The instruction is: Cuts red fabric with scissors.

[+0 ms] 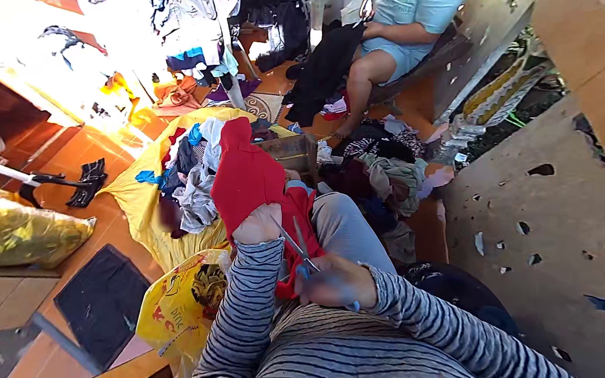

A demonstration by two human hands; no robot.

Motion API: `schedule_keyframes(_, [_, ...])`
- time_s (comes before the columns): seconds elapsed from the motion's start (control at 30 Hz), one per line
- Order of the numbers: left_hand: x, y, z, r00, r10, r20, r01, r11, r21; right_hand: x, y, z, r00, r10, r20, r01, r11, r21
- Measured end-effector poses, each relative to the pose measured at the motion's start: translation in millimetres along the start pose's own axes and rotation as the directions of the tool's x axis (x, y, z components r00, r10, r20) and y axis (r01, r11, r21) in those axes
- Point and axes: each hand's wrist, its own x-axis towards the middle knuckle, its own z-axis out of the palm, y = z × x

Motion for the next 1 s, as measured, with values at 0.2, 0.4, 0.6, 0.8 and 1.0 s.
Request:
schedule_keyframes(0.2, [-12,3,-11,1.000,0.029,0.010,-0.030,0.992,0.123,14,3,2,0.997,0.002,0.077,-0.012,0.992,0.123])
schedule_keyframes(0.4, [-26,5,-17,0.999,-0.044,0.023,0.038,0.979,0.199,32,-8,1,0.998,-0.025,0.063,0.004,0.950,0.313])
schedule_keyframes(0.6, [-21,-6,-41,0.977,0.015,0.212,-0.057,0.980,0.189,37,-10,6,0.999,0.019,-0.033,-0.006,0.928,0.372])
schedule_keyframes(0.8, [-18,-3,-44,0.990,-0.013,0.143,-0.030,0.955,0.294,32,-3,14,0.990,0.061,-0.127,-0.003,0.911,0.412])
schedule_keyframes(1.0, [-31,-3,-50,0.972,-0.057,0.228,0.008,0.977,0.211,33,-4,7,0.997,-0.003,-0.071,0.031,0.919,0.394])
